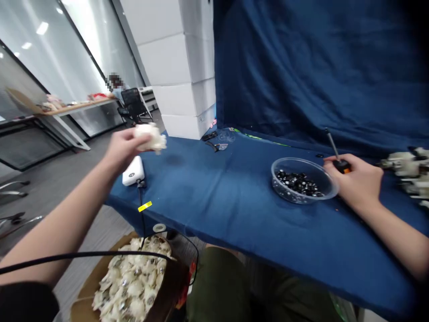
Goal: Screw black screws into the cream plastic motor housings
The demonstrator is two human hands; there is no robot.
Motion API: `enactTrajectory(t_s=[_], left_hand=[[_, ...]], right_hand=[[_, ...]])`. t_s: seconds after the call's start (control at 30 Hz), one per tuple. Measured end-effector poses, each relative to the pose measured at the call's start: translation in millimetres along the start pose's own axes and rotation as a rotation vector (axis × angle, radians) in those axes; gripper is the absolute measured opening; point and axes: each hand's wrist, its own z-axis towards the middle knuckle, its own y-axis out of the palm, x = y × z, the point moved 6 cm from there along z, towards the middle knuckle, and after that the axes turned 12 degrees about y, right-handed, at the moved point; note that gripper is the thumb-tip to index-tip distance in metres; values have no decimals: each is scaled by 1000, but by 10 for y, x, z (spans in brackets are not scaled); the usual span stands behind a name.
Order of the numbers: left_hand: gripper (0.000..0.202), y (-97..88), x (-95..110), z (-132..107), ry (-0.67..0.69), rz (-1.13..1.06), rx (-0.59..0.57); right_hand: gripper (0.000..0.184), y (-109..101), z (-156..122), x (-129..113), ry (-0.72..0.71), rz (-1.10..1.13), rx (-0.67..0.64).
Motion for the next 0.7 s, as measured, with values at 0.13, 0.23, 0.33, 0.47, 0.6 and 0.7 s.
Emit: enactTrajectory(t_s=[0.13,0.23,0.33,0.47,0.6,0.7], left_hand=[[58,1204,-160,449,27,160,-311],[54,1689,-313,523,86,298,-438],[51,1823,-414,550,138,384,-504],[96,1702,-343,558,201,395,-540],[94,1138,-69,274,206,399,-479],[71,330,94,-301,155,313,-233]], right_hand=[[28,-13,27,27,65,21,-6],[34,-20,69,52,111,30,-16],[37,-13,107,57,134,33,-41],[35,-15,124,48,132,35,-61],[24,-53,119,48,125,45,-29],[15,-74,104,36,110,46,-4]])
